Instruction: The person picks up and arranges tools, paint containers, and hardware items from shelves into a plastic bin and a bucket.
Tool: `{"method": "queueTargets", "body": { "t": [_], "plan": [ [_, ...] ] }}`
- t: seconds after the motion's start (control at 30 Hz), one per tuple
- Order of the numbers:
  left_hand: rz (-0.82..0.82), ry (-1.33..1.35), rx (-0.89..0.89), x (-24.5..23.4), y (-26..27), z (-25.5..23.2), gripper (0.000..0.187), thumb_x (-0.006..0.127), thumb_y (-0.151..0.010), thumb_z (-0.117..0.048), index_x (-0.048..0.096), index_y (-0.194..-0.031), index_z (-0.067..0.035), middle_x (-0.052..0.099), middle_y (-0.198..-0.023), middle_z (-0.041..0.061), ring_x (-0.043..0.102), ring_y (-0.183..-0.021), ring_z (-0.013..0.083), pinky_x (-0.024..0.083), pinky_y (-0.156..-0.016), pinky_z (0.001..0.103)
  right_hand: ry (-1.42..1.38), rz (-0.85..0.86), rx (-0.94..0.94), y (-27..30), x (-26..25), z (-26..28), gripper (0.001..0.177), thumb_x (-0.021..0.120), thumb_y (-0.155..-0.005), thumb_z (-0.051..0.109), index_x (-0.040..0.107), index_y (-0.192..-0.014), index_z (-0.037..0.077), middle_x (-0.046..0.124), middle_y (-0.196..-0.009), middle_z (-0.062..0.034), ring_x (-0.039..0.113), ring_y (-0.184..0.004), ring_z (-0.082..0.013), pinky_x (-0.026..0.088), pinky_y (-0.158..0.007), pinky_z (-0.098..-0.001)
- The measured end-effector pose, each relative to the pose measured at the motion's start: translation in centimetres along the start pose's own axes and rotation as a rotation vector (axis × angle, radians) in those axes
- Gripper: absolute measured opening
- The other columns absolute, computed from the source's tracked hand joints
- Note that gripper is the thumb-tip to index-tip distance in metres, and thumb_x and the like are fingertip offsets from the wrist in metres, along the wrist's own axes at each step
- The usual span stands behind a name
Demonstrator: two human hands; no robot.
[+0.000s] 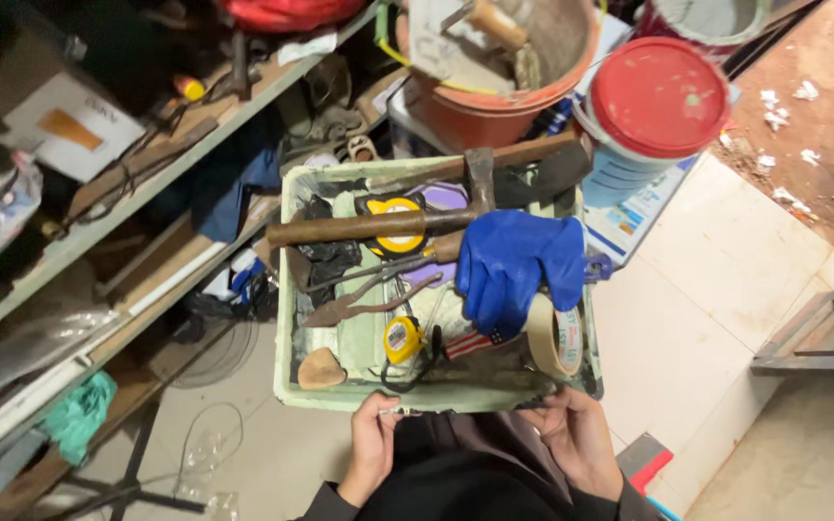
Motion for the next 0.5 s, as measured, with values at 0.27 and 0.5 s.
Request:
{"method": "queueTargets", "body": {
  "t": [0.27, 0.5],
  "plan": [
    [0.017, -0.146, -0.22, 12.6, 3.8, -1.3, 0.02, 0.052, -0.085, -0.011, 0.068, -0.086, 0.002, 0.073, -0.088, 0.014, 0.07, -0.086, 0.0272, 0.055, -0.083, 0.048, 0.009, -0.112, -0.033, 3.0, 0.5, 6.7, 0.043, 0.044, -0.085, 0.0, 0.053, -0.125, -0.015, 0.068, -0.122, -0.0242, 0.071, -0.102, -0.037, 0.057, -0.094, -0.0506],
    [0.06, -0.017, -0.142, 21.9, 5.6, 4.8, 0.016, 0.056, -0.088, -0.011, 0.066, -0.087, 0.002, 0.071, -0.088, 0.015, 0.07, -0.085, 0.0291, 0.058, -0.085, 0.05, -0.002, -0.099, 0.031, 2.5, -3.3, 17.7, 0.035, 0.048, -0.08, -0.003, 0.06, -0.113, -0.009, 0.071, -0.117, -0.0194, 0.069, -0.104, -0.0339, 0.053, -0.095, -0.0533]
  ]
}}
Point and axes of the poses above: each hand's wrist, its own y-axis away from the middle knuckle, its own x-axis out of the palm, z = x × y, the point moved 2 cm from there along -y, towards the middle knuckle
